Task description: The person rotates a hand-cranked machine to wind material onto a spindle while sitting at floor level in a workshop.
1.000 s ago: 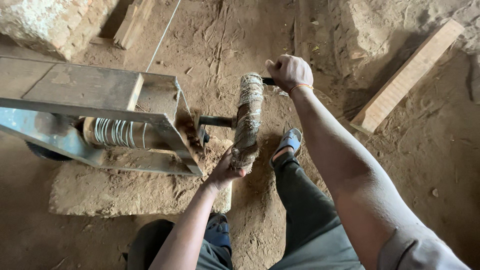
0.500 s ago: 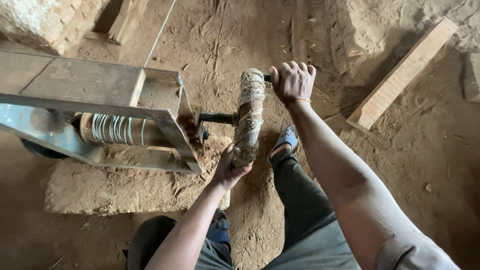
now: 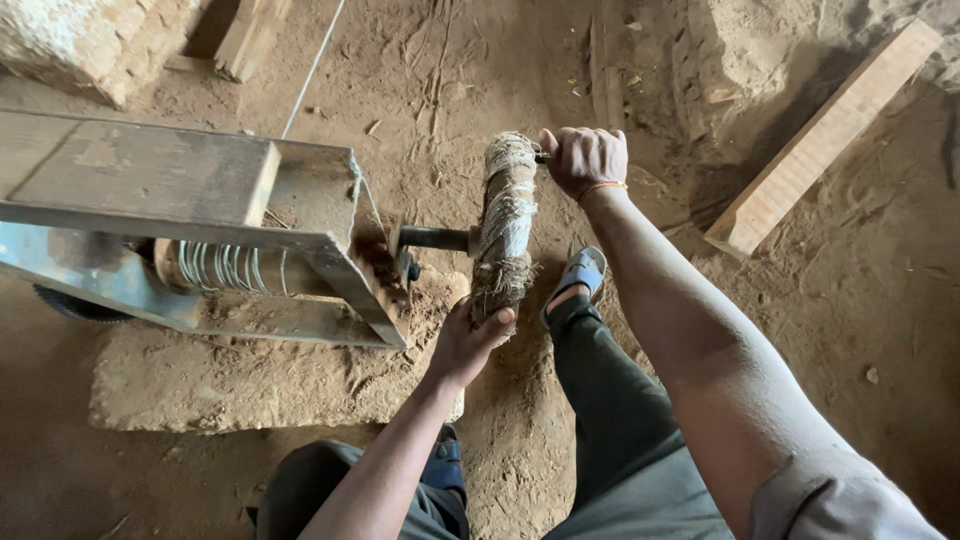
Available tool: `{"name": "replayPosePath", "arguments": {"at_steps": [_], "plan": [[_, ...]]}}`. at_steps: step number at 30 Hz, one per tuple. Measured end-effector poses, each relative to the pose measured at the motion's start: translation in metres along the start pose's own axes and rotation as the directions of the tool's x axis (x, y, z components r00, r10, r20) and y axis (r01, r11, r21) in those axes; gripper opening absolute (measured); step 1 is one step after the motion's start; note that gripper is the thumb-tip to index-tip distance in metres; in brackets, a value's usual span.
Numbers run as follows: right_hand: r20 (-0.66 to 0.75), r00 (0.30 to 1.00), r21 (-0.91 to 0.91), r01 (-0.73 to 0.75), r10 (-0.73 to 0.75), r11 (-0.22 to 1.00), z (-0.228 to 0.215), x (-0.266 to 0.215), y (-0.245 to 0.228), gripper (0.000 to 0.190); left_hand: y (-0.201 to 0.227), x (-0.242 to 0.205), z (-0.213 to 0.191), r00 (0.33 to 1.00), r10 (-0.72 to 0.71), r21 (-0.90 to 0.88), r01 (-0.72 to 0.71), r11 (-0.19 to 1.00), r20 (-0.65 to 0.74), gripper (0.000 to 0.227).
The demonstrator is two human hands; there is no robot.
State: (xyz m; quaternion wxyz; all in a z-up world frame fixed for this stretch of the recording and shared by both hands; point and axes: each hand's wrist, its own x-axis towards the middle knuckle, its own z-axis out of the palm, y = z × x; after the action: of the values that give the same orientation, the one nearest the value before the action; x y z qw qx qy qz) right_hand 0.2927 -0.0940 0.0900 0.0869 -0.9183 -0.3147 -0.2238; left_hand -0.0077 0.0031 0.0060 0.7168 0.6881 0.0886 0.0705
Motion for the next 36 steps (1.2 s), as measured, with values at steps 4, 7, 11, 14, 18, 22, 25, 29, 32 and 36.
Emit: {"name": "replayPosePath", "arguments": {"at_steps": [4, 7, 11, 14, 18, 22, 25, 29, 32, 36], "plan": [[-0.021, 1.000, -0.015, 0.015, -0.015, 1.000, 0.003, 0.000, 0.002, 0.049, 0.006, -0.003, -0.003, 0.999, -0.036, 0.023, 0.035, 0.999, 0.031, 0.088], [-0.041, 0.999, -0.011, 0.020, -0.021, 1.000, 0.001, 0.000, 0.004, 0.051, 0.008, 0.000, -0.016, 0.994, -0.038, -0.112, 0.049, 0.993, 0.101, 0.127], [0.053, 0.998, -0.010, -0.013, 0.014, 1.000, -0.007, 0.001, 0.003, 0.056, -0.009, 0.013, -0.035, 0.979, 0.079, 0.012, -0.083, 0.996, 0.187, 0.152], [0.054, 0.998, -0.015, -0.014, 0.015, 1.000, -0.010, 0.002, 0.001, 0.057, -0.040, 0.022, -0.035, 0.975, 0.055, -0.075, -0.039, 0.996, 0.215, 0.159], [0.081, 0.996, -0.037, -0.028, 0.031, 0.999, -0.011, 0.002, 0.000, 0.058, -0.096, 0.024, -0.028, 0.983, -0.068, -0.070, 0.081, 0.994, 0.169, 0.161], [0.078, 0.997, -0.018, -0.028, 0.029, 0.999, -0.010, 0.001, 0.000, 0.056, -0.111, 0.019, -0.018, 0.985, -0.136, -0.128, 0.150, 0.980, 0.110, 0.156], [0.123, 0.991, -0.050, -0.048, 0.054, 0.998, -0.003, 0.005, 0.002, 0.056, -0.081, 0.015, -0.011, 0.982, 0.147, -0.273, -0.110, 0.956, 0.119, 0.138], [0.148, 0.987, -0.049, -0.059, 0.066, 0.997, 0.011, 0.008, 0.005, 0.055, -0.049, 0.016, -0.006, 0.983, 0.104, -0.305, -0.054, 0.951, 0.150, 0.114], [0.186, 0.979, -0.039, -0.073, 0.079, 0.997, 0.018, 0.007, 0.007, 0.054, -0.034, 0.013, -0.008, 0.986, 0.071, -0.281, -0.026, 0.959, 0.149, 0.103], [0.288, 0.952, -0.010, -0.105, 0.103, 0.994, 0.019, 0.010, 0.004, 0.056, -0.006, 0.012, -0.007, 0.989, -0.076, -0.171, 0.098, 0.980, 0.130, 0.100]]}}
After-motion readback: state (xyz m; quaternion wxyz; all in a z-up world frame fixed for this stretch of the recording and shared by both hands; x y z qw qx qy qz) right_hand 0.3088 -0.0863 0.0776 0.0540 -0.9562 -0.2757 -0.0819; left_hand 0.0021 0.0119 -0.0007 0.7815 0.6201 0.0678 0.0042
